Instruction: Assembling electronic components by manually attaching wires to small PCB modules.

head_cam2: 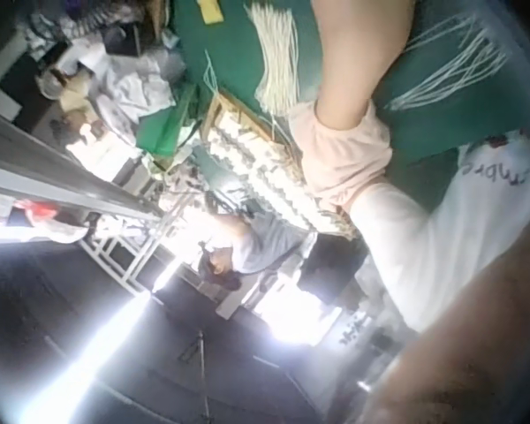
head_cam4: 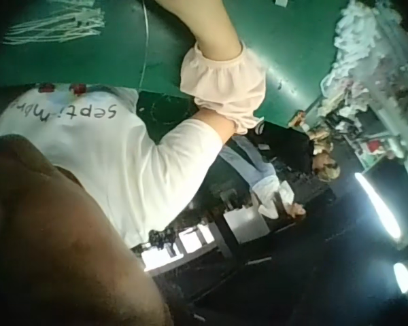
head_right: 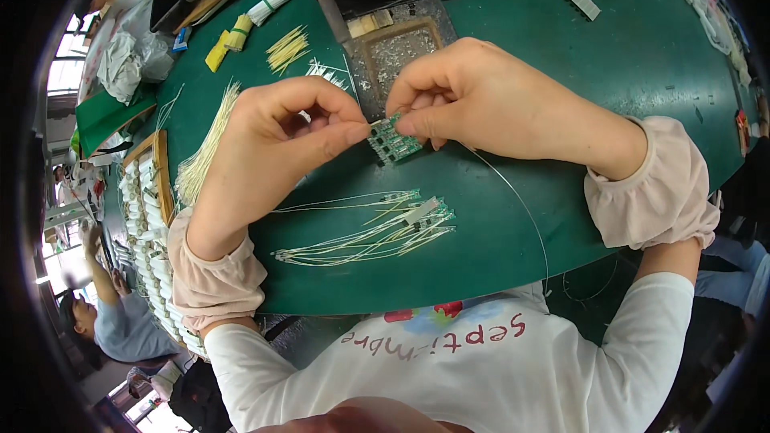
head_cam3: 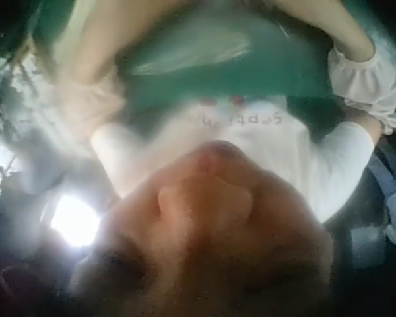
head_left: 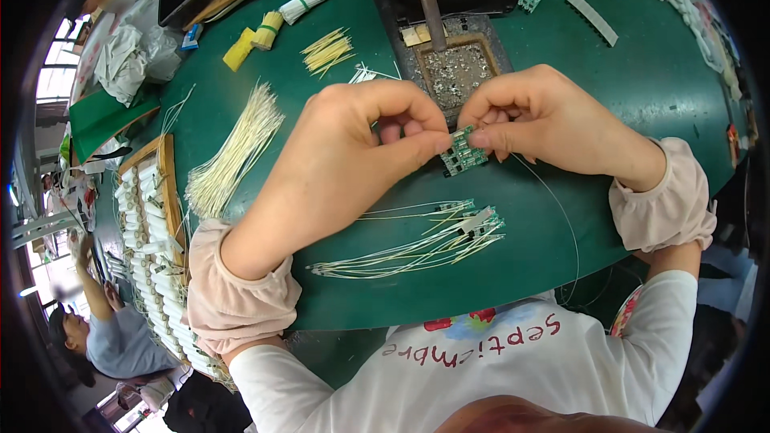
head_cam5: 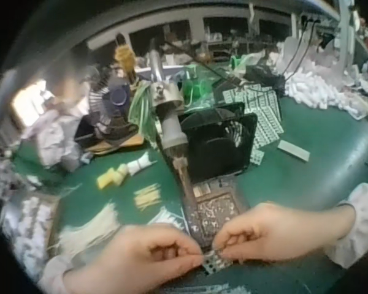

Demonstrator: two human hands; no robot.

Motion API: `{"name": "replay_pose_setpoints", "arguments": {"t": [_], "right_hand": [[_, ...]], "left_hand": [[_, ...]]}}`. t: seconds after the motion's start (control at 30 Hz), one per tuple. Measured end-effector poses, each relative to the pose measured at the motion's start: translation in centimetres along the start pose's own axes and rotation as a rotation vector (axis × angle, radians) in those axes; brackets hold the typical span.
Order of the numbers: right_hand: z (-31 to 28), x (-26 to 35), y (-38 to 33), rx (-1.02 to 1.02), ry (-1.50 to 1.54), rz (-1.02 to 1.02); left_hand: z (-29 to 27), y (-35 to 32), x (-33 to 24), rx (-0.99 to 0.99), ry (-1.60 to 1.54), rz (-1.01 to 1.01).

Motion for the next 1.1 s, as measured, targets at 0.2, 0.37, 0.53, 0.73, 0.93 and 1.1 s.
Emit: {"name": "replay_pose_setpoints", "arguments": {"t": [0.2,0.37,0.53,0.73,0.93,1.1], "right_hand": [[-0.1,0.2,-0.1,-0.069,0.084,-0.033],[-0.2,0.2,-0.2,-0.06,0.087,-0.032],[-0.1,0.0,-0.2,-0.049,0.008,-0.116],[-0.1,-0.1,0.0,-0.002,0.104,-0.043],[-0.2,-0.3,0.1,-0.001,0.128,-0.023],[-0.4,-0.1,0.3,-0.001,0.075,-0.018]], "left_hand": [[0.9,-0.1,0.5,-0.041,-0.096,0.014],[1.7,-0.2,0.4,0.013,-0.335,-0.146],[1.6,-0.2,0.0,-0.074,-0.073,-0.009],[1.6,-0.4,-0.6,-0.122,0.029,0.061],[1.7,-0.5,-0.7,-0.174,0.019,0.067],[1.7,-0.4,-0.6,-0.165,0.006,0.072]]}}
Point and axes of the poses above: each hand's wrist, its own y-axis towards the middle knuckle, its own z-axis out of the palm, x = y × z, the point moved 4 cm from there along y, towards the middle knuckle, and after that the axes turned 12 degrees about y, right-handed, at the moved point
